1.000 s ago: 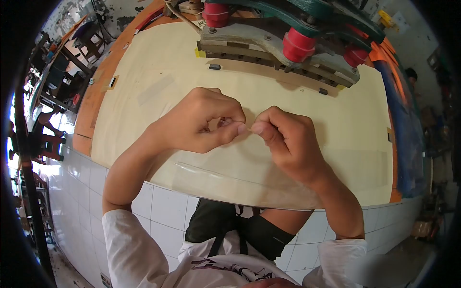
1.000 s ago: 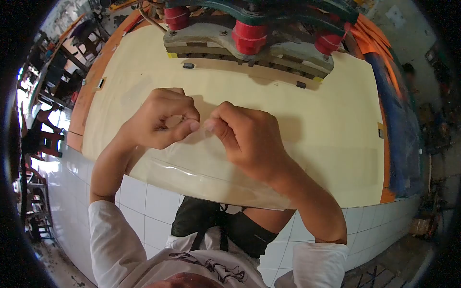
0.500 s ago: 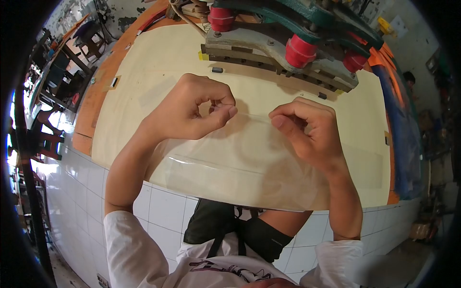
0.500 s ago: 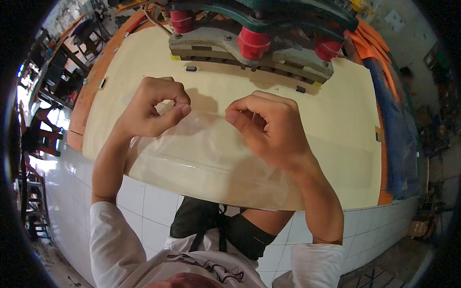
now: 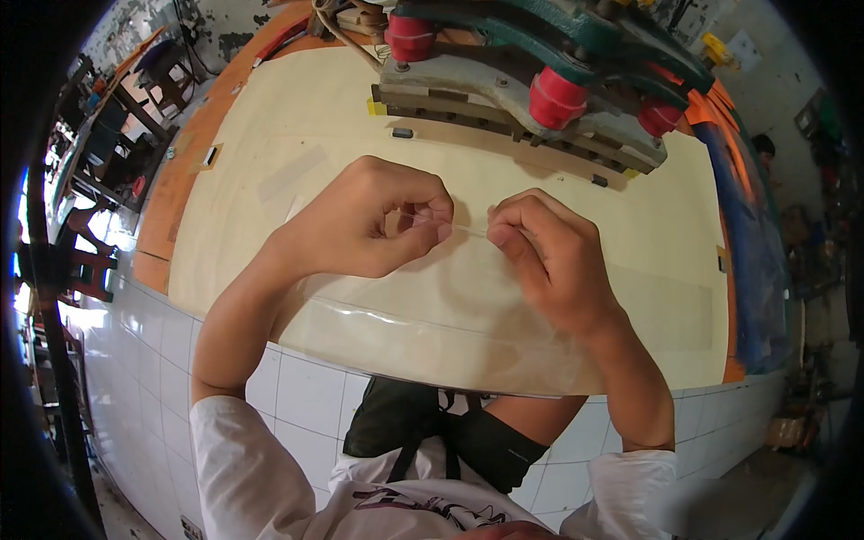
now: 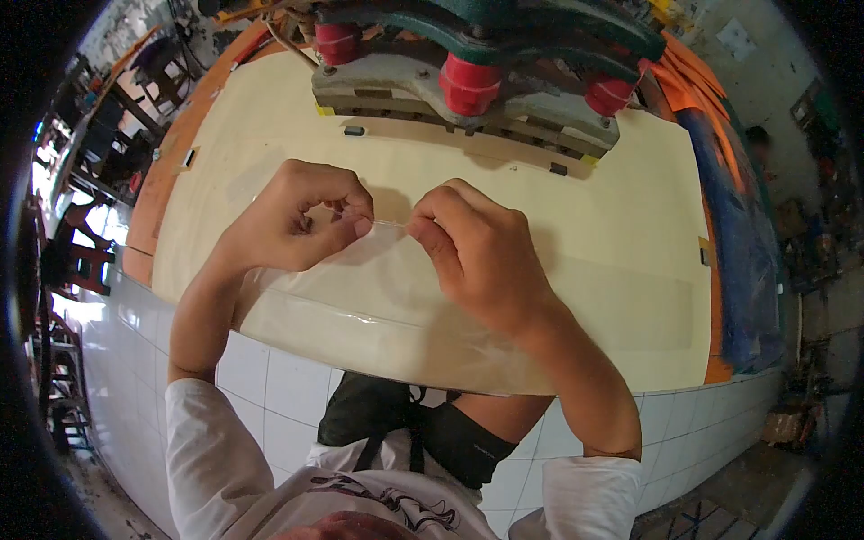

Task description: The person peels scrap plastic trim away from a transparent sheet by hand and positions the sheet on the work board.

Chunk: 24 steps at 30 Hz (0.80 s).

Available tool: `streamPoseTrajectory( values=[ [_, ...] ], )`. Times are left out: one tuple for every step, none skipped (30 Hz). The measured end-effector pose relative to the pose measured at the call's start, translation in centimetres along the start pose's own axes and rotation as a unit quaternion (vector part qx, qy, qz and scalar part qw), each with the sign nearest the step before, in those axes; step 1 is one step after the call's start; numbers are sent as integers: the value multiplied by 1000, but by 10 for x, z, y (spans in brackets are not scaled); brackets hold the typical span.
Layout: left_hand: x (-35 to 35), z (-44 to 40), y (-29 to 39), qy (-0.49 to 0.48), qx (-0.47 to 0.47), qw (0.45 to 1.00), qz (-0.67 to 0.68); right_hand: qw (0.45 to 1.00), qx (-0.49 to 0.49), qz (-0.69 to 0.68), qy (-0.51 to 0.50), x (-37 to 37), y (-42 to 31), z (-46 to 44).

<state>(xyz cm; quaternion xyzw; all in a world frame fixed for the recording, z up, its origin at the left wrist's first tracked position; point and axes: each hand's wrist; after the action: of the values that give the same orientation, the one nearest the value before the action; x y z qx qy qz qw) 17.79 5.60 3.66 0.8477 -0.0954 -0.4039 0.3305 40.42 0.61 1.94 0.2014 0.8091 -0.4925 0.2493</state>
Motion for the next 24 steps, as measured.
streamPoseTrajectory(
  values=[
    [1, 0, 0, -2, -11, 1000, 5, 1000, 1, 0, -1, -1, -1, 0],
    [2, 0, 0, -2, -11, 1000, 6, 1000, -5, 26, -16, -4, -2, 0],
    [2, 0, 0, 1, -5, 1000, 12, 999, -9, 39, -24, -4, -3, 0],
    [2, 0, -1, 4, 1, 1000, 18, 998, -12, 52, -32, -4, -3, 0],
    [2, 1, -2, 4, 0, 1000, 17, 1000, 12, 11, -23, -2, -3, 2],
    [2, 1, -3, -7, 14, 1000, 27, 999, 37, -29, -15, 0, -3, 3],
    [2, 1, -4, -18, 28, 999, 37, 999, 37, -29, -15, -1, -5, 3],
    [4, 2, -5, -17, 28, 999, 37, 999, 37, -23, -15, -2, -7, 2],
    [8, 1, -5, -2, 36, 999, 32, 999, 37, -16, -15, -3, -8, 1],
    [10, 1, -4, 13, 44, 999, 27, 999, 37, -16, -16, -4, -7, 2],
    [11, 0, -4, 14, 44, 999, 28, 999, 46, -6, -28, -5, -6, 2],
    [10, 0, -4, 19, 43, 999, 20, 998, 54, 4, -40, -5, -6, 2],
    [10, 0, -4, 24, 42, 999, 12, 998, 53, 4, -41, -5, -7, 2],
    [9, 0, -3, 25, 42, 999, 12, 996, 77, 5, -46, -7, -10, 1],
    [7, 1, -2, 28, 18, 999, 9, 994, 101, 6, -51, -8, -12, 1],
    [5, 1, -1, 31, -6, 999, 7, 994, 101, 7, -51, -11, -13, 0],
    [2, 1, -1, 32, -6, 999, 7, 992, 113, 17, -55, -14, -14, -1],
    [-1, 1, -2, 40, -11, 999, 4, 990, 125, 27, -60, -18, -12, -2],
    [-3, 2, -2, 48, -16, 999, 0, 990, 124, 28, -60, -22, -9, -3],
    [-6, 2, -3, 48, -15, 999, 0, 989, 127, 17, -76, -28, -4, -4],
    [-7, 2, -3, 53, -21, 998, -9, 987, 130, 6, -90, -32, 0, -6],
    [-9, 2, -3, 57, -26, 998, -17, 985, 142, -12, -94, -36, 5, -7],
    [-9, 2, -4, 57, -25, 998, -17, 985, 142, -11, -93, -39, 7, -8],
    [-8, 2, -6, 64, -9, 998, -7, 981, 163, -38, -102, -42, 9, -9]
  ],
)
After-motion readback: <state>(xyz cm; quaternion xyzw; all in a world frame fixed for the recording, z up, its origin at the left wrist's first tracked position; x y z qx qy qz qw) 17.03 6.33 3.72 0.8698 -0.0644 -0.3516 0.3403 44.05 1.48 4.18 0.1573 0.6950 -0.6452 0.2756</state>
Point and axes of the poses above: each hand's wrist, its own z-axis away from the middle knuckle, its own x-axis out of the palm, y = z × x, and after that the axes turned 13 degrees about x, right-handed
